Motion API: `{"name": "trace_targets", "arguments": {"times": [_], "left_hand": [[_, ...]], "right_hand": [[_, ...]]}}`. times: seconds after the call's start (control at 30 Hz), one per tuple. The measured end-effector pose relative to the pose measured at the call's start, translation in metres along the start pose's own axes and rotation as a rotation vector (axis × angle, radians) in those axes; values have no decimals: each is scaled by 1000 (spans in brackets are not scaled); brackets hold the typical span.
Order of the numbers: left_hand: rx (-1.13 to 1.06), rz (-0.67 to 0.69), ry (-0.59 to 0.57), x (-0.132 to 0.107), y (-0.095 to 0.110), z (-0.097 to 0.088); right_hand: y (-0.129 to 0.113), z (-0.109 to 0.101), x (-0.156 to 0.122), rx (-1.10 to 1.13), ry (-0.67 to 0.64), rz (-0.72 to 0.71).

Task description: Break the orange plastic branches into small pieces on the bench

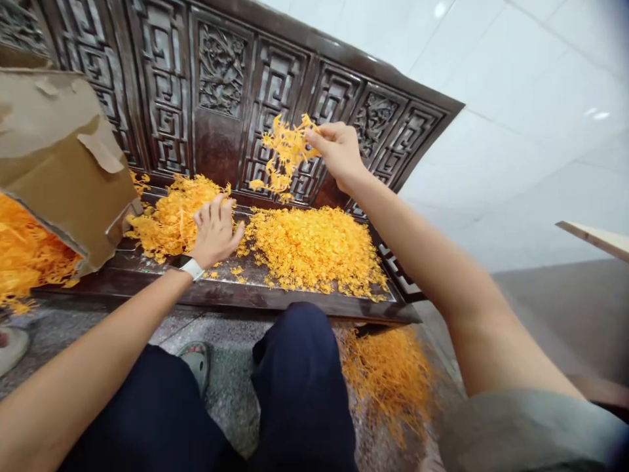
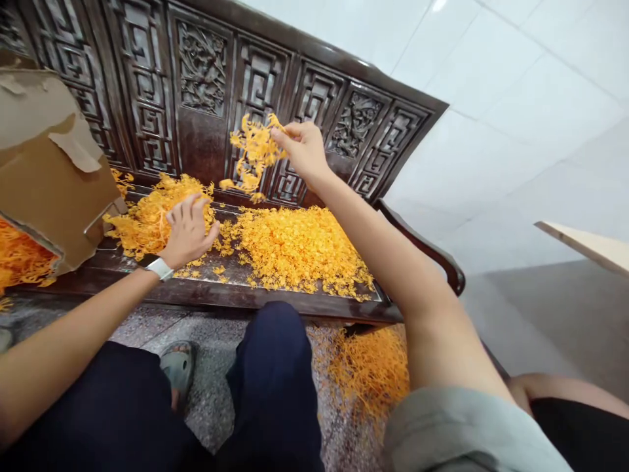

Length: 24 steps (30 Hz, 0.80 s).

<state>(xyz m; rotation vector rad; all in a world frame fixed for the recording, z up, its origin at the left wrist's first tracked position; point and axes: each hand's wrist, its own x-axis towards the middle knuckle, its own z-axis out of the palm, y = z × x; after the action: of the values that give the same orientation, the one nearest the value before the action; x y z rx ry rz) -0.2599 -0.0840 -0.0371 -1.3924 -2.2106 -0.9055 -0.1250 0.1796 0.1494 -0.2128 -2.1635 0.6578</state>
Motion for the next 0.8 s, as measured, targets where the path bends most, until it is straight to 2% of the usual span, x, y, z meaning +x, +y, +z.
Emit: {"name": "trace_targets", "arguments": {"times": [0.07, 0.13, 0.23, 0.33, 0.43, 0.53, 0.67, 0.8], "left_hand": [[-228, 55, 111, 0, 21, -13], [-512, 106, 114, -5, 45, -22], [-927, 65, -111, -18, 82, -28], [-1194, -114, -309, -30, 109, -27], [-1338, -373, -352, -34, 119, -21], [-1371, -559, -321, -33, 115, -16], [-1375, -654, -319, -35, 112, -17], [-1379, -681, -377, -41, 110, -20]], "right_hand": [[-24, -5, -57, 163, -41, 120], [-47, -10, -107, 280, -108, 226], [-70, -14, -169, 412, -217, 385], [-74, -14, -216, 567, -374, 521], [-64, -15, -247, 717, -510, 614], [-48, -20, -267, 825, -483, 714], [-29, -20, -286, 916, -496, 826], [-22, -8, -300, 981, -515, 804]]}}
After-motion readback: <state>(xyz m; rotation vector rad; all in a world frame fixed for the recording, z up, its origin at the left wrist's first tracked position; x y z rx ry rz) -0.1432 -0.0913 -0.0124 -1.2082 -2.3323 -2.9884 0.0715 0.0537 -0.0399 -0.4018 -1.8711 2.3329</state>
